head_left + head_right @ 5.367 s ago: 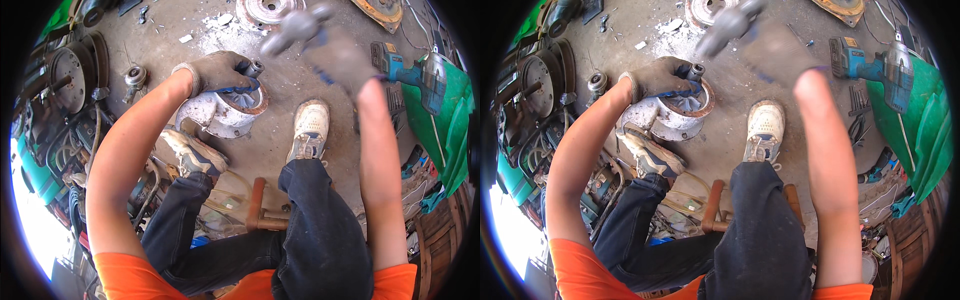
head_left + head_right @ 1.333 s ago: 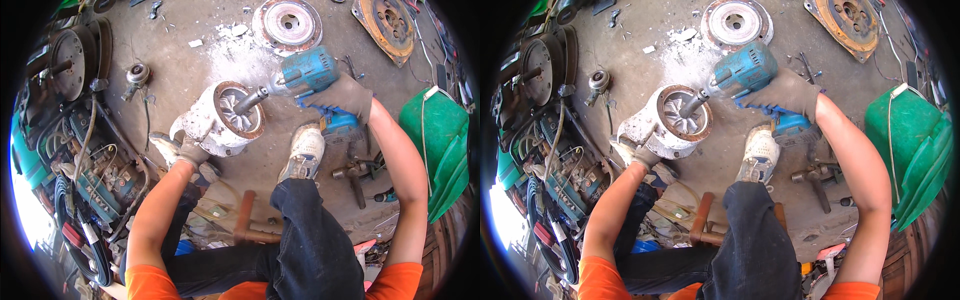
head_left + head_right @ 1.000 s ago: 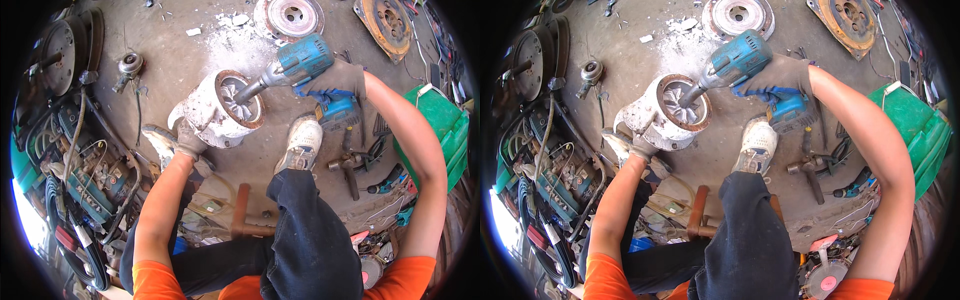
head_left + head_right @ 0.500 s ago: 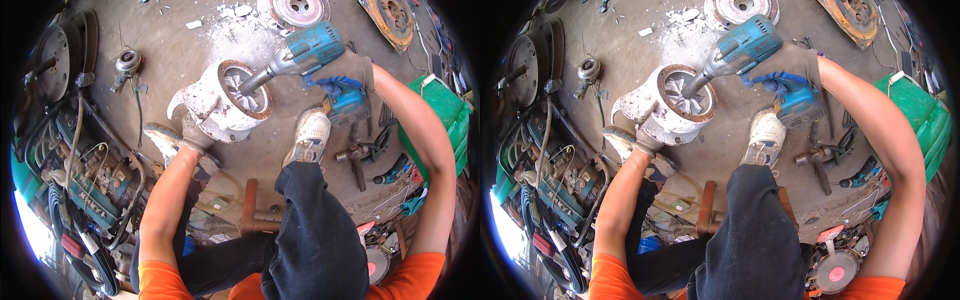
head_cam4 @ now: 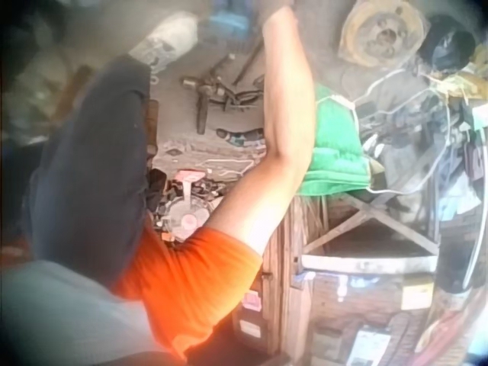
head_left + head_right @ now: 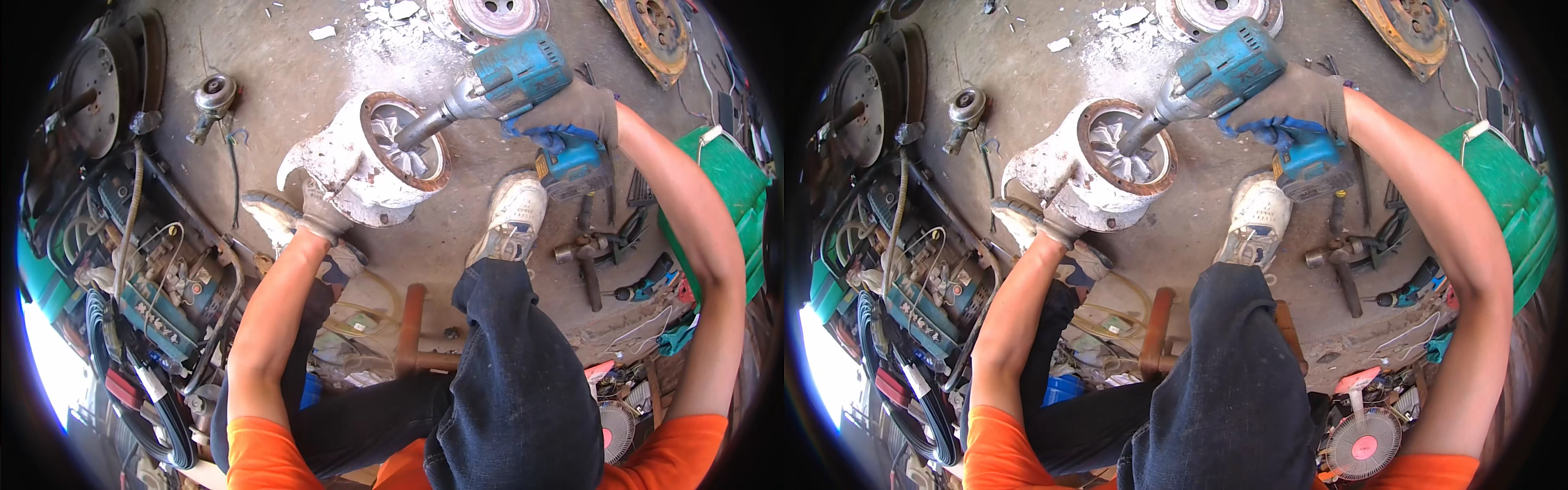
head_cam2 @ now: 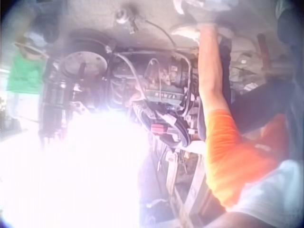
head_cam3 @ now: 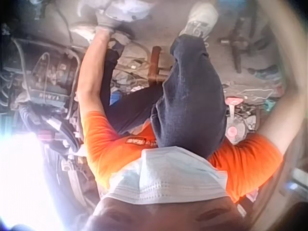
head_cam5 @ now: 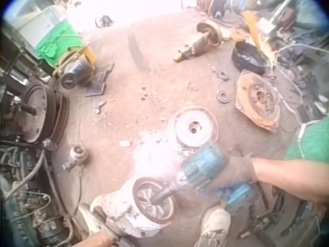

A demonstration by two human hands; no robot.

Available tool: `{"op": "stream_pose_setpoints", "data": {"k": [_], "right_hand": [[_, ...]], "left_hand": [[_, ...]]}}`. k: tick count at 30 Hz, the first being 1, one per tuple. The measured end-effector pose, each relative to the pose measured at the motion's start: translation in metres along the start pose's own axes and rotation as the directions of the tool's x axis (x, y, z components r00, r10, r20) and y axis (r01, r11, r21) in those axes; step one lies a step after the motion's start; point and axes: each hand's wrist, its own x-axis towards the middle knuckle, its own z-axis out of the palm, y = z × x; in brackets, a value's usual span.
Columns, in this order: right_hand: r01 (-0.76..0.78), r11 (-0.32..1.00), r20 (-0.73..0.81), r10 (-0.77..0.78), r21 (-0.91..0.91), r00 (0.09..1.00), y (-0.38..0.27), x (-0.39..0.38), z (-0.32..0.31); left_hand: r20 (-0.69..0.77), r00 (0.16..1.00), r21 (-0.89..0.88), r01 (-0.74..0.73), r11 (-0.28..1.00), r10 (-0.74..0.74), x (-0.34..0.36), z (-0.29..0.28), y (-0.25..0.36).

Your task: The person uses a hammer, pry bar, and impact driver to disassemble a white cylindrical mechanical housing, removing internal components and debris while seated on a low stool in a workshop.

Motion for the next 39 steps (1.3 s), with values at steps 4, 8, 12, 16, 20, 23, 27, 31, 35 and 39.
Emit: {"op": "stream_pose_setpoints", "data": {"k": [4, 8, 12, 16, 20, 23, 27, 31, 35, 39], "right_hand": [[0.005, 0.998, 0.03, -0.007, 0.055, 1.0, -0.006, -0.004, 0.0], [0.031, 0.997, 0.007, -0.032, 0.073, 0.999, 0.005, -0.004, 0.0], [0.031, 0.999, -0.007, -0.03, 0.044, 1.0, 0.004, -0.002, 0.001], [-0.047, 0.997, 0.01, 0.046, 0.061, 0.999, -0.001, -0.002, 0.001], [-0.047, 0.997, 0.006, 0.047, 0.056, 0.999, -0.003, -0.004, 0.001], [0.033, 0.996, -0.019, -0.032, 0.085, 0.999, 0.006, -0.001, 0.001], [0.024, 0.991, -0.003, -0.024, 0.131, 1.0, 0.002, -0.002, 0.003], [-0.042, 0.988, 0.003, 0.042, 0.147, 0.999, -0.002, -0.002, 0.003], [-0.055, 0.992, 0.016, 0.054, 0.118, 0.998, -0.001, 0.0, 0.0], [0.087, 0.995, -0.013, -0.086, 0.051, 0.996, 0.01, 0.003, -0.002]], "left_hand": [[0.003, 1.0, 0.078, -0.029, 0.997, 0.029, 0.0, -0.005, 0.004], [0.037, 0.999, -0.025, 0.01, 1.0, -0.009, 0.008, -0.014, 0.016], [0.005, 1.0, -0.002, -0.003, 1.0, 0.003, 0.005, -0.002, -0.002], [0.028, 0.996, 0.13, -0.089, 0.987, 0.086, 0.006, 0.005, -0.014], [0.005, 0.989, 0.223, -0.147, 0.964, 0.15, 0.006, 0.007, -0.019], [0.012, 0.994, 0.138, -0.107, 0.985, 0.106, 0.008, 0.006, -0.014], [0.031, 0.993, 0.142, -0.118, 0.983, 0.115, 0.005, 0.006, -0.016], [0.094, 0.988, 0.228, -0.137, 0.964, 0.118, 0.005, -0.004, -0.008], [0.037, 0.998, 0.158, -0.055, 0.986, 0.05, 0.006, -0.006, -0.002], [0.029, 0.999, 0.098, -0.02, 0.995, 0.017, 0.005, -0.003, -0.006]]}}
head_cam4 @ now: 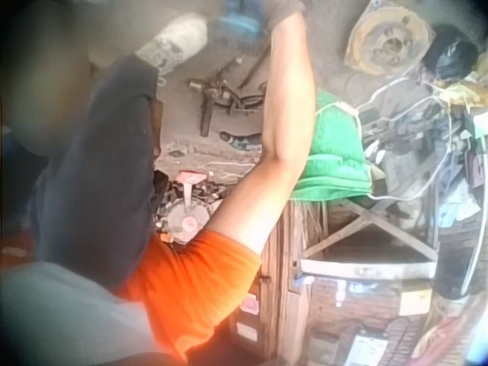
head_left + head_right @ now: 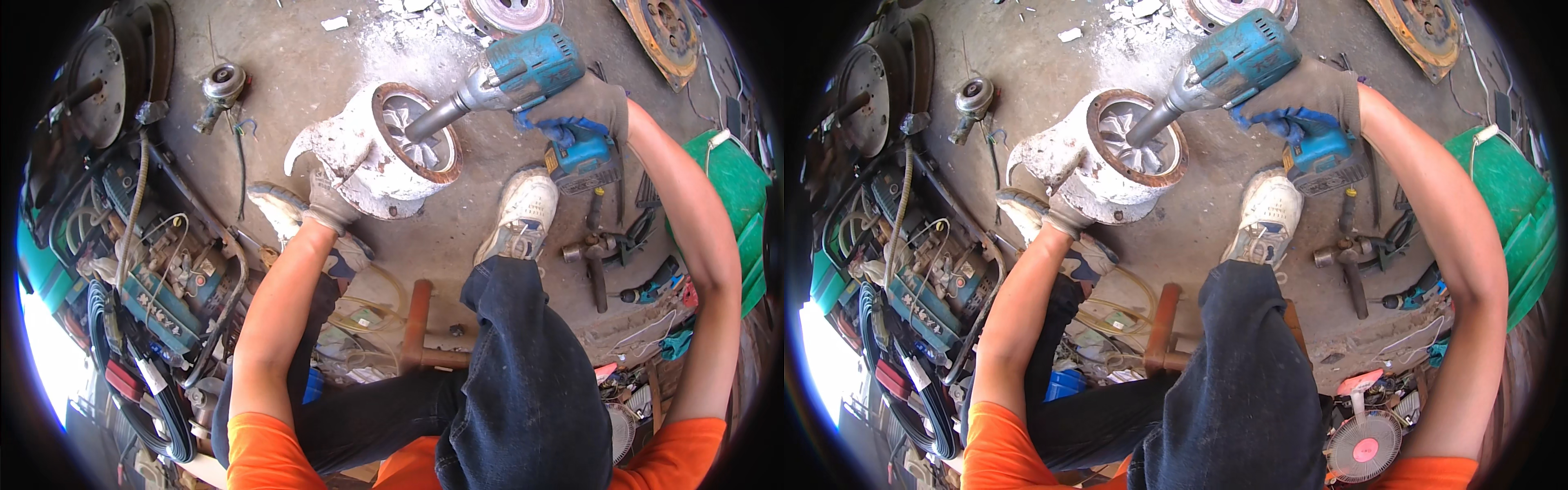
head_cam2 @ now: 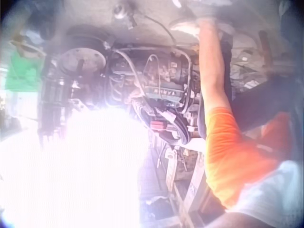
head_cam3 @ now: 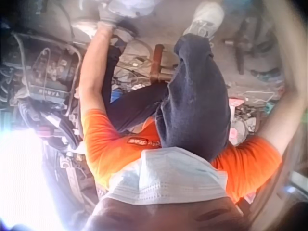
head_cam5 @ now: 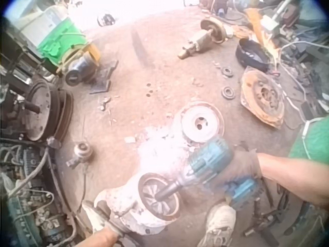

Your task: The person uses a hammer, pry bar, and impact driver to disassemble a white cylindrical mechanical housing, removing internal components and debris while seated on a low stool in a workshop.

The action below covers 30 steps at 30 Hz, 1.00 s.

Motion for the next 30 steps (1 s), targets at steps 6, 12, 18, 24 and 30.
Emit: {"op": "stream_pose_setpoints", "data": {"k": [6, 12, 18, 24, 30], "right_hand": [[-0.072, 0.978, 0.056, 0.063, 0.194, 0.996, -0.011, -0.001, -0.001], [-0.126, 0.952, 0.056, 0.115, 0.277, 0.992, -0.012, 0.0, -0.006], [-0.088, 0.938, 0.034, 0.082, 0.335, 0.996, -0.012, -0.013, -0.024], [-0.07, 0.905, 0.075, 0.043, 0.421, 0.996, 0.01, -0.021, -0.031], [-0.134, 0.833, 0.028, 0.141, 0.537, 0.99, 0.039, -0.042, -0.034]], "left_hand": [[-0.02, 0.998, 0.153, -0.064, 0.986, 0.068, -0.002, -0.018, 0.012], [0.0, 0.999, 0.204, -0.047, 0.978, 0.048, 0.001, -0.022, 0.02], [-0.1, 0.993, 0.171, -0.049, 0.984, 0.066, -0.005, -0.004, 0.002], [-0.079, 0.995, 0.184, -0.045, 0.982, 0.06, -0.008, 0.004, -0.005], [-0.152, 0.987, 0.158, -0.023, 0.987, 0.047, -0.013, 0.013, -0.008]]}}
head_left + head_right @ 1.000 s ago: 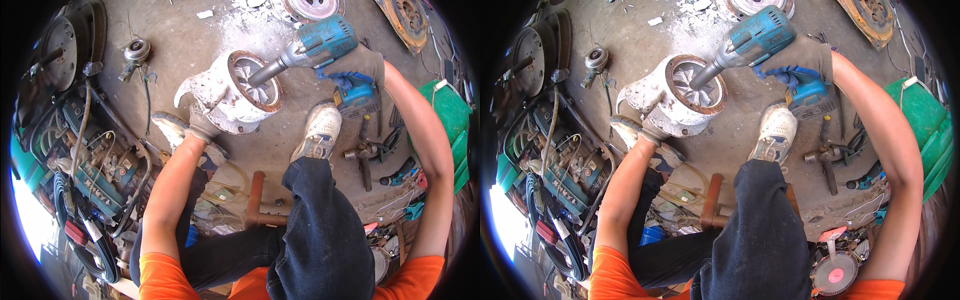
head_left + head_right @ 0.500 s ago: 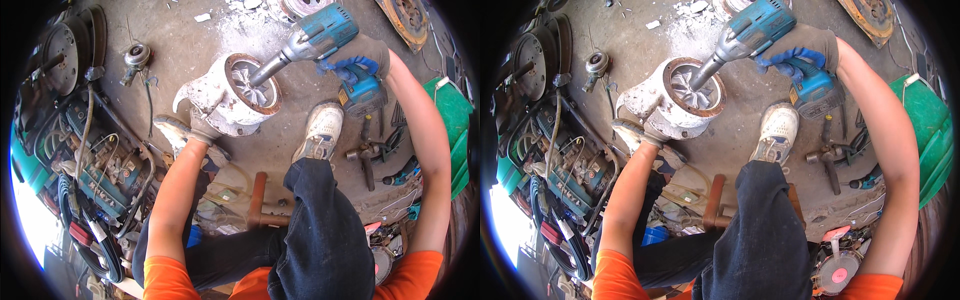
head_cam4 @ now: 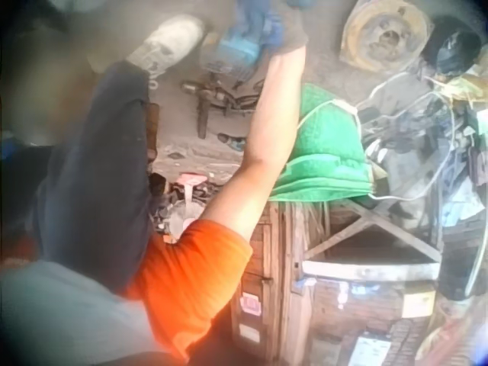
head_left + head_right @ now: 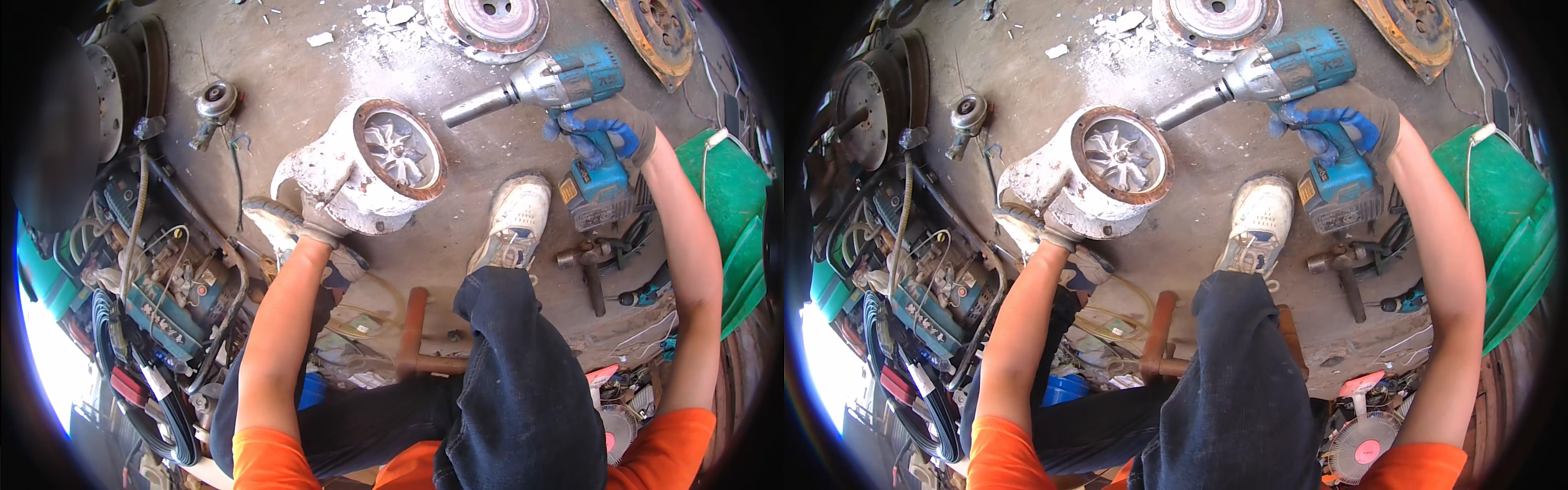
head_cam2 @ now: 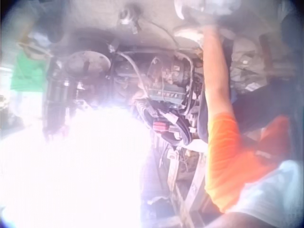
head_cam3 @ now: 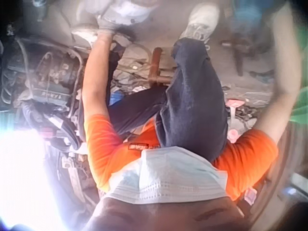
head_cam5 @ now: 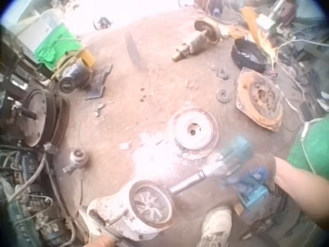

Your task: The person uses a hammer, pry bar, and impact driver to disassemble a white cylindrical mechanical housing, removing internal components and debris while seated on a low stool in a workshop.

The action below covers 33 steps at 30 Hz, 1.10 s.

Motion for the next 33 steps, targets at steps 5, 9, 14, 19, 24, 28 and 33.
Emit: {"op": "stream_pose_setpoints", "data": {"k": [5, 9, 14, 19, 24, 28, 33], "right_hand": [[0.066, 0.957, -0.163, -0.02, 0.283, 0.986, 0.059, -0.049, -0.041], [0.081, 0.833, -0.1, -0.03, 0.548, 0.994, 0.108, -0.092, -0.074], [0.092, 0.775, -0.133, -0.01, 0.625, 0.991, 0.125, -0.117, -0.078], [0.093, 0.821, -0.279, 0.083, 0.563, 0.957, 0.139, -0.092, -0.05], [0.005, 0.853, -0.13, 0.073, 0.522, 0.989, 0.147, -0.079, -0.045], [-0.028, 0.852, -0.156, 0.128, 0.522, 0.98, 0.163, -0.082, -0.04], [0.011, 0.835, -0.286, 0.176, 0.551, 0.942, 0.168, -0.081, -0.026]], "left_hand": [[0.044, 0.997, 0.19, -0.068, 0.979, 0.061, -0.024, 0.023, -0.024], [0.227, 0.973, 0.106, 0.025, 0.994, -0.048, -0.044, 0.041, -0.044], [0.349, 0.918, -0.031, 0.212, 0.977, -0.189, -0.017, -0.007, -0.008], [0.686, 0.644, 0.203, 0.277, 0.939, -0.338, 0.031, -0.06, 0.036], [0.548, 0.752, 0.213, 0.298, 0.931, -0.366, 0.009, -0.04, 0.016], [0.361, 0.903, 0.085, 0.219, 0.972, -0.235, -0.005, -0.022, 0.005], [0.561, 0.787, 0.163, 0.201, 0.966, -0.258, 0.026, -0.047, 0.026]]}}
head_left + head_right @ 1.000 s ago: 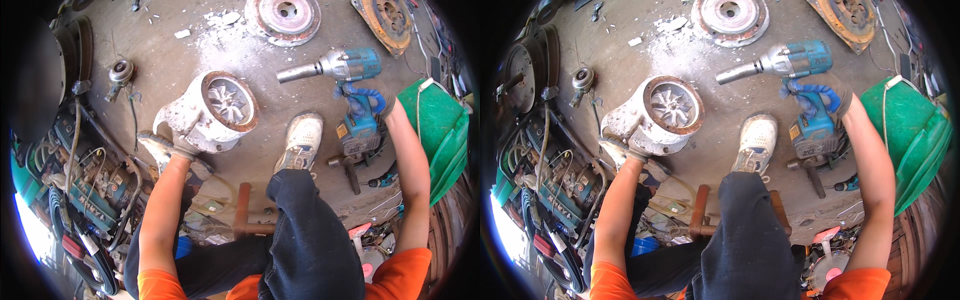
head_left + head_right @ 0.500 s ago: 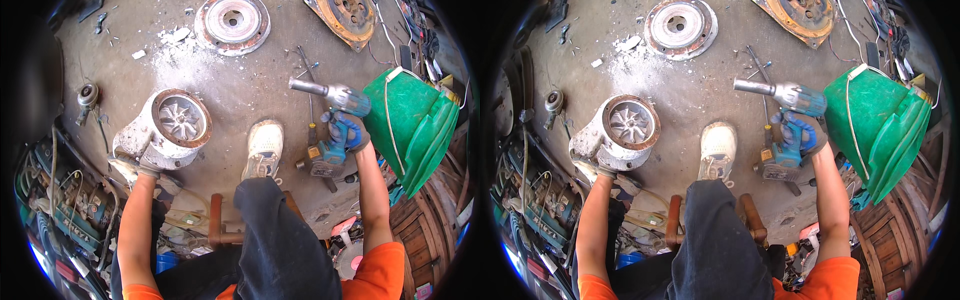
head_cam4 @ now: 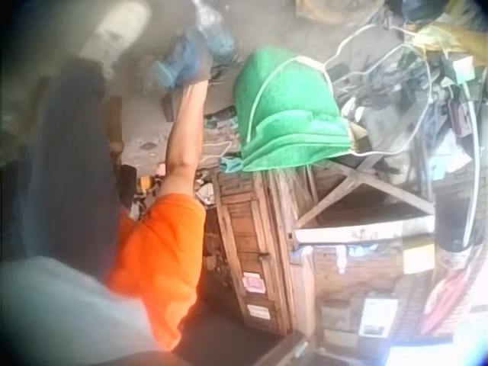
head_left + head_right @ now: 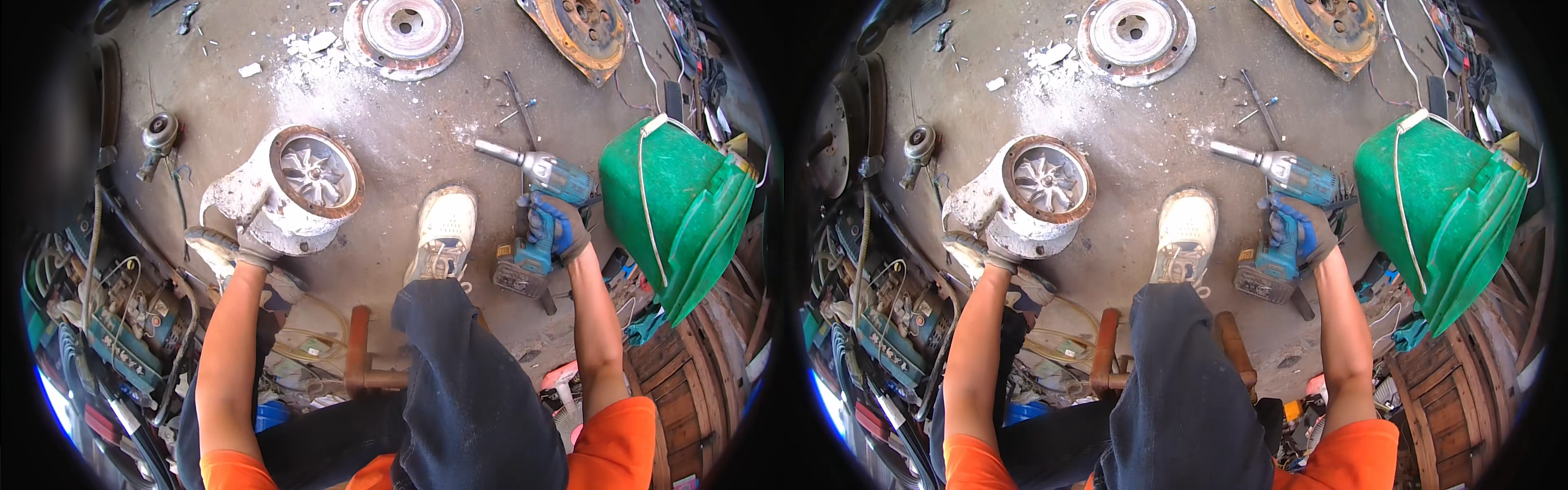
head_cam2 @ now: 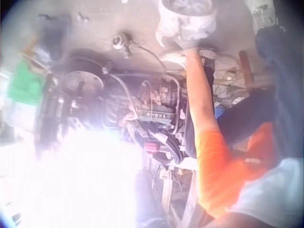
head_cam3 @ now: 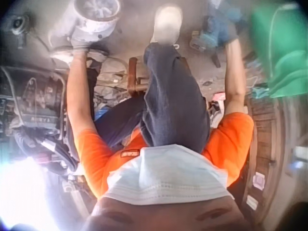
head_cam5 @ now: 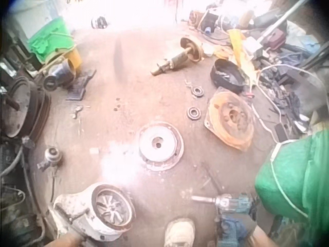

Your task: The person uses a hammer, pry bar, and impact driver to disassemble a white cylindrical mechanical housing, removing internal components and debris while seated on a low stool in a workshop.

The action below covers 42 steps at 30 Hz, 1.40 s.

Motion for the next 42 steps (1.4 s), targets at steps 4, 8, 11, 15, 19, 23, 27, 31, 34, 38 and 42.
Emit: {"op": "stream_pose_setpoints", "data": {"k": [4, 8, 11, 15, 19, 23, 27, 31, 34, 38, 42], "right_hand": [[-0.062, 0.978, 0.263, 0.009, 0.197, 0.965, 0.012, -0.019, -0.006], [-0.028, 0.997, -0.009, 0.029, 0.074, 1.0, 0.014, -0.011, -0.01], [0.027, 0.993, 0.277, -0.058, 0.113, 0.959, 0.004, -0.013, -0.014], [0.303, 0.948, 0.155, -0.315, 0.097, 0.936, -0.01, -0.028, -0.031], [0.301, 0.93, 0.037, -0.316, 0.211, 0.948, -0.054, -0.006, -0.055], [0.35, 0.9, -0.181, -0.311, 0.26, 0.933, -0.053, 0.017, -0.071], [0.055, 0.542, -0.379, -0.653, -0.839, 0.656, -0.039, -0.012, -0.04], [0.348, 0.667, -0.175, -0.586, -0.659, 0.791, -0.043, -0.02, 0.028], [0.328, 0.295, 0.023, -0.712, -0.897, 0.702, -0.032, 0.005, 0.134], [0.066, -0.248, 0.241, -0.784, -0.966, 0.572, -0.017, 0.063, 0.158], [0.142, -0.149, 0.206, -0.699, -0.979, 0.685, -0.007, 0.085, 0.149]], "left_hand": [[-0.479, 0.877, -0.061, -0.09, 0.994, 0.05, -0.003, 0.045, -0.014], [-0.239, 0.967, 0.055, -0.071, 0.996, 0.082, -0.001, 0.018, -0.002], [-0.564, 0.821, 0.005, -0.103, 0.995, 0.088, 0.0, 0.036, -0.017], [-0.104, 0.994, -0.043, 0.008, 0.999, -0.012, -0.009, -0.009, 0.009], [-0.408, 0.911, -0.038, -0.091, 0.995, 0.068, -0.002, 0.024, -0.01], [-0.342, 0.939, 0.011, -0.037, 0.999, 0.038, 0.002, 0.011, 0.007], [-0.362, 0.932, -0.088, -0.001, 0.996, -0.031, -0.006, 0.018, -0.004], [-0.29, 0.957, -0.144, -0.062, 0.988, 0.018, -0.016, -0.006, 0.013], [-0.187, 0.982, -0.099, -0.015, 0.995, -0.003, -0.014, -0.004, 0.011], [-0.27, 0.962, -0.14, -0.079, 0.987, 0.038, -0.008, 0.014, 0.0], [-0.171, 0.985, 0.037, 0.023, 0.999, -0.017, -0.008, 0.022, -0.007]]}}
